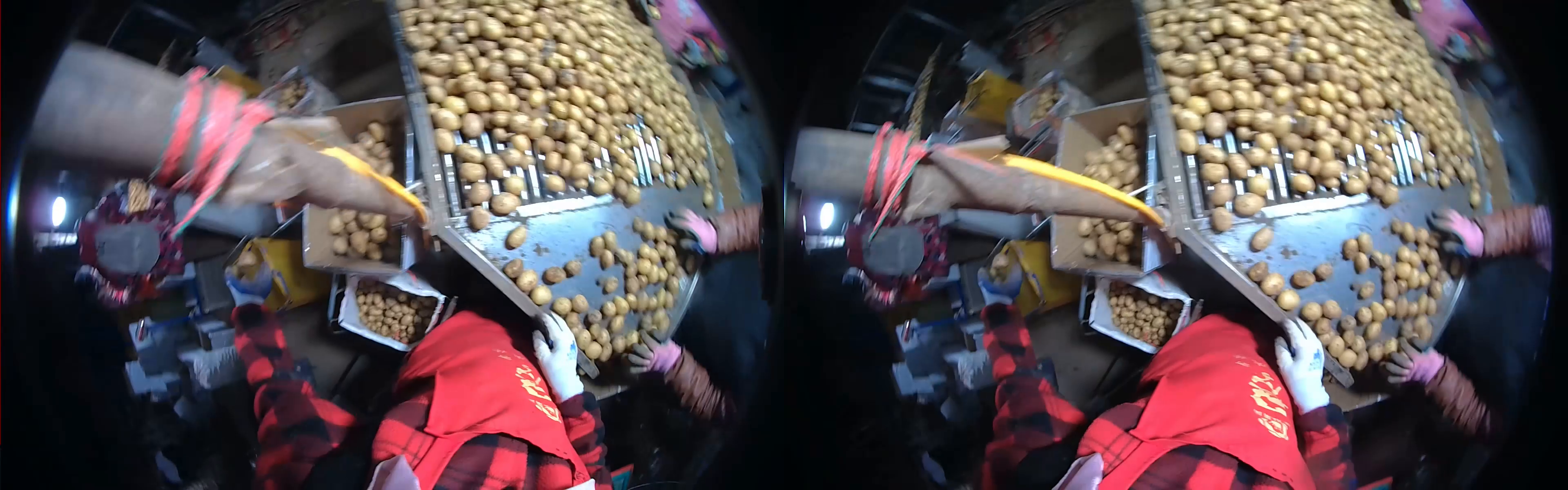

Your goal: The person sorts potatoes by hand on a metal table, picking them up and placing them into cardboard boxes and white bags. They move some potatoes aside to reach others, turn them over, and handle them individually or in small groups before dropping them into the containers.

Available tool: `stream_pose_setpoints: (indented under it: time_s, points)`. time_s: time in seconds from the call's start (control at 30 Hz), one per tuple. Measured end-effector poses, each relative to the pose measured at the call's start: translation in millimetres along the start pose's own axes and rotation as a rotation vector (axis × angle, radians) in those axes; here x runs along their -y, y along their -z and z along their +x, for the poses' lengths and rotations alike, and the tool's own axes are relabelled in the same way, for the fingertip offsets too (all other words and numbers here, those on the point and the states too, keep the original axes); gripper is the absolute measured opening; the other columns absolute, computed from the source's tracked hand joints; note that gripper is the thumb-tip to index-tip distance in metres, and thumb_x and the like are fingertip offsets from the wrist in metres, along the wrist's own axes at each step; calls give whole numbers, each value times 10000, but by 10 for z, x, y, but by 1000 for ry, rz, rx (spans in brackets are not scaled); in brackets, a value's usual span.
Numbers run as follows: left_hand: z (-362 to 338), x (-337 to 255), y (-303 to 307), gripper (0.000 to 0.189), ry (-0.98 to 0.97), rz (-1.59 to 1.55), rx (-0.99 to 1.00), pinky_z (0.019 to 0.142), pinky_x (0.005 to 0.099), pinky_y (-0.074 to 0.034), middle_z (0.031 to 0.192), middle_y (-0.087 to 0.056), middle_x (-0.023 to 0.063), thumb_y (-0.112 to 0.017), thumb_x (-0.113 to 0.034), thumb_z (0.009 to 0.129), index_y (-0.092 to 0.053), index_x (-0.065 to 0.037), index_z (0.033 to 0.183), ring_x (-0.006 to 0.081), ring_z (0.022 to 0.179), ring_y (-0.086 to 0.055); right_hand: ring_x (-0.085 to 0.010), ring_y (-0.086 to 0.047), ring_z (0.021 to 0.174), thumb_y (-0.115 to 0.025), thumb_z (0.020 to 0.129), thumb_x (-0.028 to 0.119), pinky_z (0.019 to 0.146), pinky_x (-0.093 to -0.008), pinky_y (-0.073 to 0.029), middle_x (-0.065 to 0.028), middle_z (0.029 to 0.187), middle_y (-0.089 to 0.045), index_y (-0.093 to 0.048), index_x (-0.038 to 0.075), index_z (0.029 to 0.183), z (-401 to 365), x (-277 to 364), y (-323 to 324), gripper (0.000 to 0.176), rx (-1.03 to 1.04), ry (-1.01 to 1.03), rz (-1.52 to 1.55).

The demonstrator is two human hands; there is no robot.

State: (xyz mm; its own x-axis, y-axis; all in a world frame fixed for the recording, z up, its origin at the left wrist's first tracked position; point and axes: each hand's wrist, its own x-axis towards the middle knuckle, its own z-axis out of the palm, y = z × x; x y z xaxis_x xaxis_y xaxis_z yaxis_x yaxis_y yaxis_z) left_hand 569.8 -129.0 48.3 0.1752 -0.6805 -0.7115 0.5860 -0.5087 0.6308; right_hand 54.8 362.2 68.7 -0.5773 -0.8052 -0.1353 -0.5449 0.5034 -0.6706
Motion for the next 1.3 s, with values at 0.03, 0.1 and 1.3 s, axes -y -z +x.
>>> stream_pose_setpoints:
  time_s: [0.03, 0.1, 1.3]
  points:
    - [293, -81, 199, 542, 113, 92, 533, 901, 423, -526, 1271, -607, 117, -579, -531, 954, -548, -104, 1286, 223, 1154, -600, -392, -653, 1036, -702, 825, 122, 914, -449, -521, -209, 1164, -675, -672, 29, 1164, 91, 37, 20, 353, -56, 82, -57]
    - [507, 400, 412, 473, 10, 247, 750, 997, 407, -487, 1334, -594, 109, -502, -475, 1020, -536, -139, 1351, 223, 1208, -577, -362, -653, 918, -705, 760, 114, 808, -446, -526, -171, 1045, -678, -680, 50, 1043, 404, 323, 63, 292, -74, 160, -103]
    - [-2273, 4196, -1768, 408, 421, 1232, 1245, 819, 288, -541, 1232, -674, 148, -481, -189, 1061, -513, 0, 1421, 169, 951, -686, -373, -539, 1200, -650, 820, 149, 1070, -523, -383, -185, 1300, -572, -605, 44, 1188, 852, -686, 422, 385, -314, 197, -267]
